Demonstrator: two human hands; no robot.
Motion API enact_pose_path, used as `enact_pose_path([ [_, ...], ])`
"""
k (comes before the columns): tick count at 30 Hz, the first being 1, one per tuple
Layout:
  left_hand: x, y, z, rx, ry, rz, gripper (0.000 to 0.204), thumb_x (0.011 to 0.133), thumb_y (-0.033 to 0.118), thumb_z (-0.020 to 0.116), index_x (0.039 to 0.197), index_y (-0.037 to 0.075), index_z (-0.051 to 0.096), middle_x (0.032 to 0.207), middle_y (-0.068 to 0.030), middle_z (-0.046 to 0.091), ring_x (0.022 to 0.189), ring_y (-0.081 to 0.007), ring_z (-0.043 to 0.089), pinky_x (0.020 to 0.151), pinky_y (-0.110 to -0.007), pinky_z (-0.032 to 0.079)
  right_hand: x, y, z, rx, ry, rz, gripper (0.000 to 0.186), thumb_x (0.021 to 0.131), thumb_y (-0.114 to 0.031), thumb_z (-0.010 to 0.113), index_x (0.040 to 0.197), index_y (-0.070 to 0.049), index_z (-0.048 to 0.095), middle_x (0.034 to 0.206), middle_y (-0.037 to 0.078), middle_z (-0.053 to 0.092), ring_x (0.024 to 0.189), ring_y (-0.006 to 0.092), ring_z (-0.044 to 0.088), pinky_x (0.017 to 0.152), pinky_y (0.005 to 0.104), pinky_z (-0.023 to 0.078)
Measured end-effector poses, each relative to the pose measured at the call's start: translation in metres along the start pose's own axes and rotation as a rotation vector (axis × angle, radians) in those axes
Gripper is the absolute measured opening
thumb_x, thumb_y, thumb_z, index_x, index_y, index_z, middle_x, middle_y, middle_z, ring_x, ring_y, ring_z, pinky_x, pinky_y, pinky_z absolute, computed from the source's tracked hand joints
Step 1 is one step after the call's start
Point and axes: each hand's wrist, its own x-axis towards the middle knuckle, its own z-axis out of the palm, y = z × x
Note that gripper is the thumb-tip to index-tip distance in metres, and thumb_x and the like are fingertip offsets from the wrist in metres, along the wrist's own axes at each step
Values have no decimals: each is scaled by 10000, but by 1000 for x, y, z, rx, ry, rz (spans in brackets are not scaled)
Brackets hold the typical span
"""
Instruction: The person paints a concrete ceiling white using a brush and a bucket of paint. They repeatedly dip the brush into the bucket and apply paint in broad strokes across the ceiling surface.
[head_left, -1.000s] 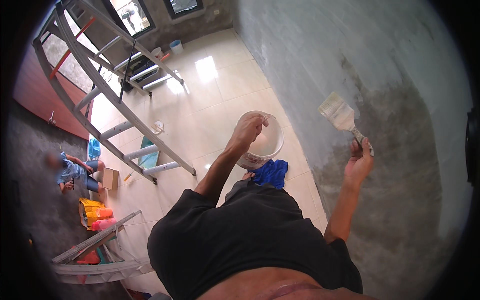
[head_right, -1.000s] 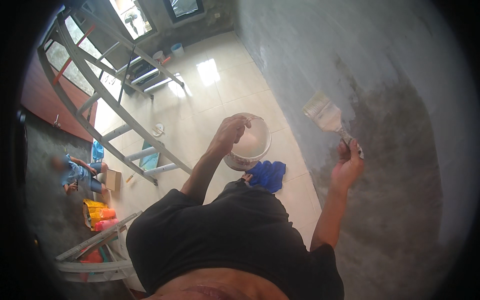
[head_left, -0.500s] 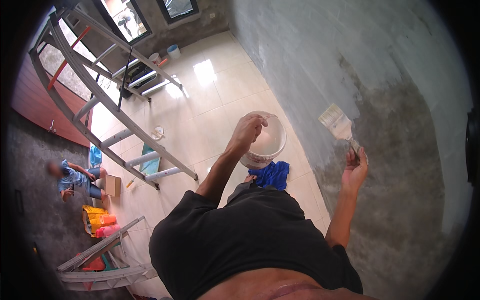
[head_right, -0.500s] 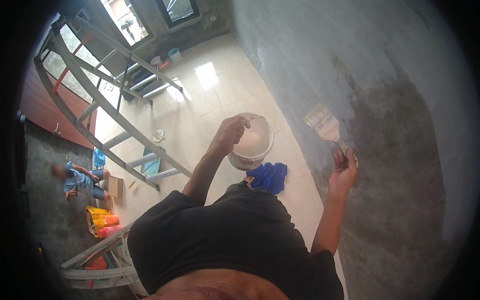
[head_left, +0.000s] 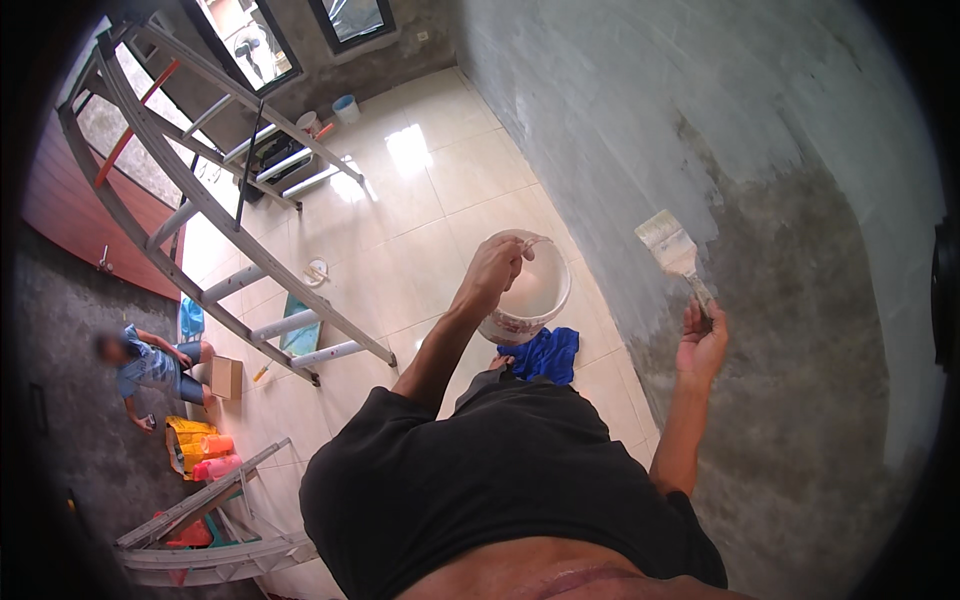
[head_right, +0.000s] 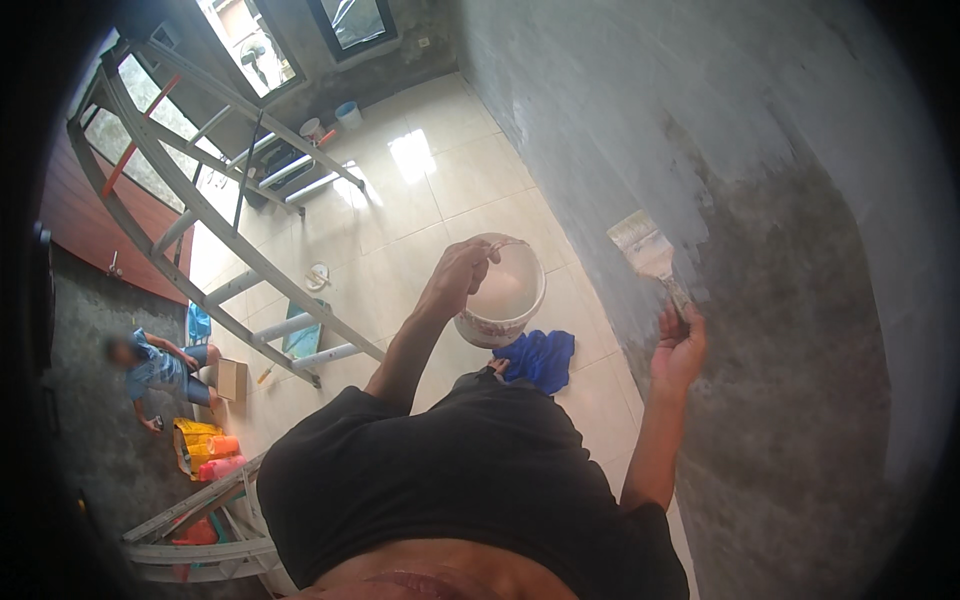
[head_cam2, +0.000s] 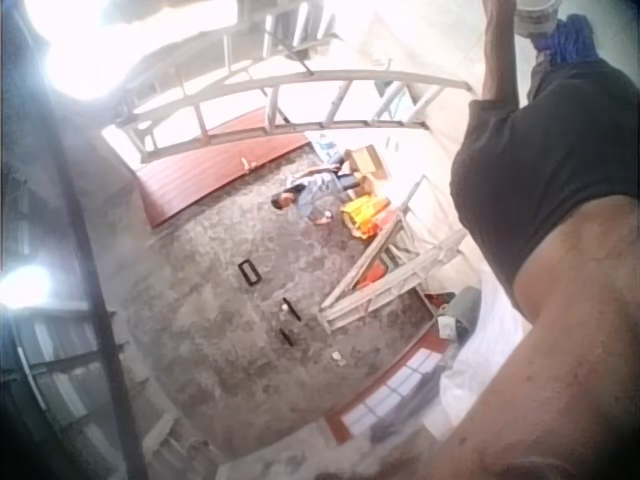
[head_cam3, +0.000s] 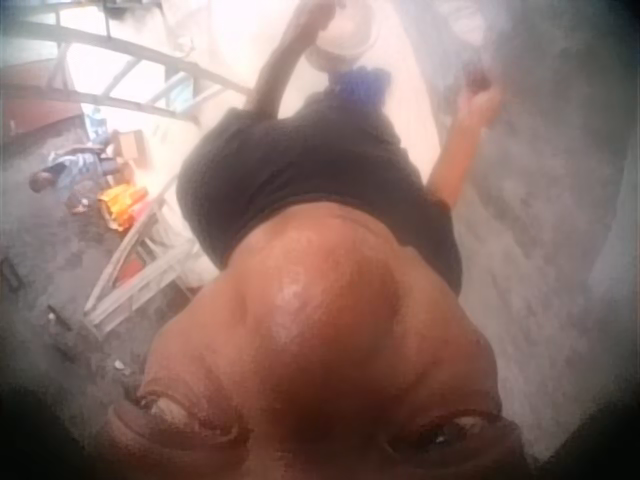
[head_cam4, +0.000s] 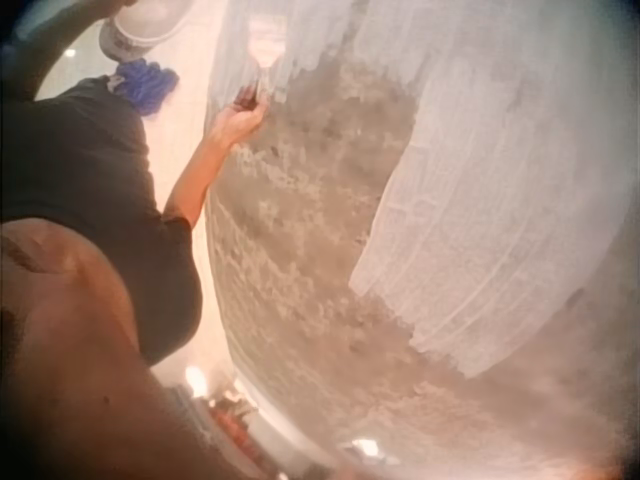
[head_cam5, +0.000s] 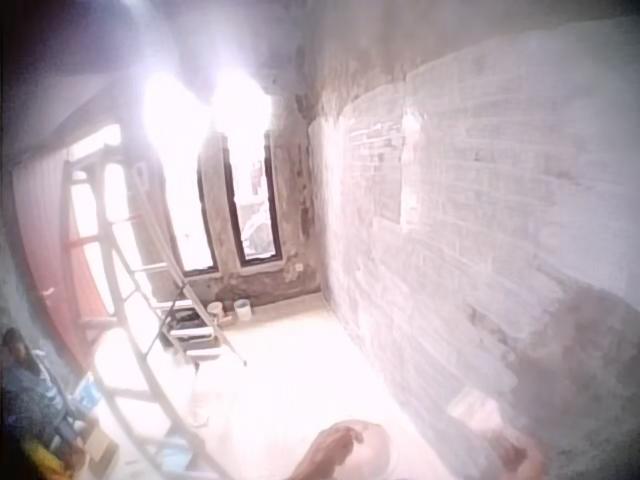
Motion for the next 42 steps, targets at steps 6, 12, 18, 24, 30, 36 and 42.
enact_pose_path([
  [6, -7, 5, 3, -36, 1, -16, 246, 937, 165, 426, 853, 13, 599, 550, 42, 372, 462, -64, 296, 425, -260, 237, -9, -7, -1, -5, 0, 14, 238, 878, -158, 672, 1068, -22, 627, 1056, 112, 692, 935, 201, 695, 797, 295, 545],
  [12, -2, 4, 2, -43, 0, -36, 241, 932, 165, 434, 853, 10, 600, 548, 40, 373, 459, -65, 295, 423, -261, 235, -11, -5, 0, -45, -10, 9, 212, 876, -169, 679, 1034, -38, 625, 1030, 127, 696, 891, 200, 700, 770, 301, 555],
  [18, 1, 7, 1, -17, -1, -33, 247, 931, 165, 431, 853, 5, 602, 552, 34, 383, 460, -66, 304, 424, -259, 240, -12, -3, 5, -53, -36, 26, 209, 874, -175, 682, 1020, -36, 628, 966, 125, 706, 832, 190, 704, 722, 291, 569],
  [24, 5, 21, -5, -31, -19, -36, 250, 925, 172, 430, 856, 8, 605, 558, 32, 383, 468, -66, 310, 431, -255, 243, -19, -9, 27, -84, -22, 29, 217, 876, -184, 681, 1016, -27, 633, 950, 126, 706, 796, 175, 692, 702, 283, 564],
  [30, 17, 41, -1, -5, -37, -34, 235, 912, 174, 448, 857, 13, 609, 567, 53, 365, 485, -58, 314, 440, -248, 241, -19, -12, 41, -118, -98, -58, 206, 874, -175, 677, 958, 12, 650, 861, 138, 697, 710, 182, 670, 644, 295, 543],
  [36, 17, 34, 1, -51, -100, -88, 228, 951, 200, 486, 853, 37, 611, 575, 89, 337, 461, -23, 258, 415, -220, 173, -45, -11, 63, -376, -120, -212, 203, 875, -155, 696, 907, 45, 675, 756, 129, 692, 590, 179, 640, 579, 308, 536],
  [42, 21, 46, 10, -3, -161, -140, 213, 940, 182, 469, 869, 36, 606, 577, 96, 330, 470, -7, 247, 416, -209, 175, -66, -1, 99, -534, -156, -178, 174, 843, -106, 709, 827, 65, 680, 722, 155, 697, 561, 205, 670, 567, 317, 557],
])
